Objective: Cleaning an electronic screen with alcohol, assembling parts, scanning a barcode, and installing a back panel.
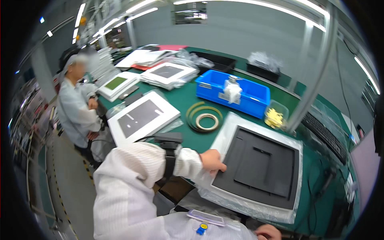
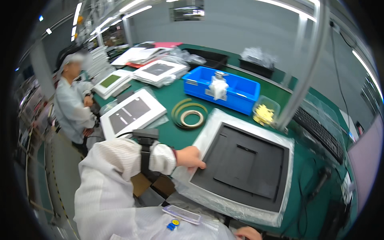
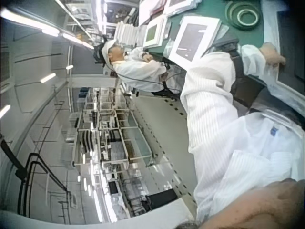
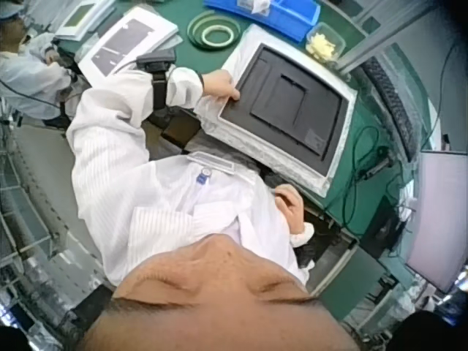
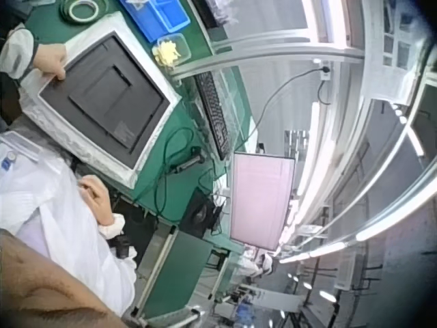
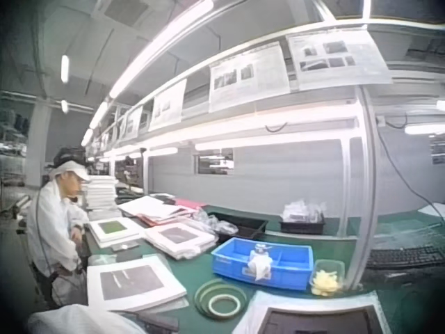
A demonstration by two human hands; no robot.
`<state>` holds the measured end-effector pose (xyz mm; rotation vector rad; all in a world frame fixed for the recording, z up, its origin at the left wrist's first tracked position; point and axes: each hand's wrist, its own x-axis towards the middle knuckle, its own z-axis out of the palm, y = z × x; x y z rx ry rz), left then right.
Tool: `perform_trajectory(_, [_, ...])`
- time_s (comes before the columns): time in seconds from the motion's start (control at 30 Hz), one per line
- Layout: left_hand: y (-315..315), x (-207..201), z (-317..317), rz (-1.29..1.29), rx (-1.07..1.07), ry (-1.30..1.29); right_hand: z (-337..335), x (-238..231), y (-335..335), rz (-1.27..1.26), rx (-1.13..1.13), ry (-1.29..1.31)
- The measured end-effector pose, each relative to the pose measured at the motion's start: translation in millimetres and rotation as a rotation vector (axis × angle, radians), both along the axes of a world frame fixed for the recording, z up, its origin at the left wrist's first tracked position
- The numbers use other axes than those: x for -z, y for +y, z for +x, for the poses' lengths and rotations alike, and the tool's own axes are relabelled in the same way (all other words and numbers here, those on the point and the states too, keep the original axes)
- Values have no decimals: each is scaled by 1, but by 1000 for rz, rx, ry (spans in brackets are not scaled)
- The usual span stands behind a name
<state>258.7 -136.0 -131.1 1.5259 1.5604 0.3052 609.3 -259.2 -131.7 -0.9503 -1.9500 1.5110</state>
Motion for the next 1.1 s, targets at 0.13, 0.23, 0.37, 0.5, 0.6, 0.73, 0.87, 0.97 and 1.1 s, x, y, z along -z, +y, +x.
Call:
perform_trajectory(0.13, [-31,-13,1,-52,-58,21,-19,64,0,-474,-9,72])
perform_trajectory(0.23, [-50,-6,5,-83,-46,43,-40,100,3,-549,45,172])
perform_trajectory(0.37, [-79,-9,9,-112,-109,-66,-61,79,-7,-1028,194,593])
perform_trajectory(0.5, [-92,-1,10,-121,-108,-147,-59,58,-11,-1041,149,619])
perform_trajectory(0.6, [-114,-2,15,-143,-230,-273,-79,60,-8,-1025,357,886])
perform_trajectory(0.73, [-120,17,13,-70,-217,-341,-83,65,-2,-956,443,1031])
perform_trajectory(0.87, [-133,-16,32,-17,-7,-307,-65,35,-7,-836,492,988])
perform_trajectory(0.97, [-139,-31,36,-36,83,-496,-48,17,-8,-694,507,962])
perform_trajectory(1.1, [-126,3,27,459,377,-409,-1,-25,-18,-548,589,1141])
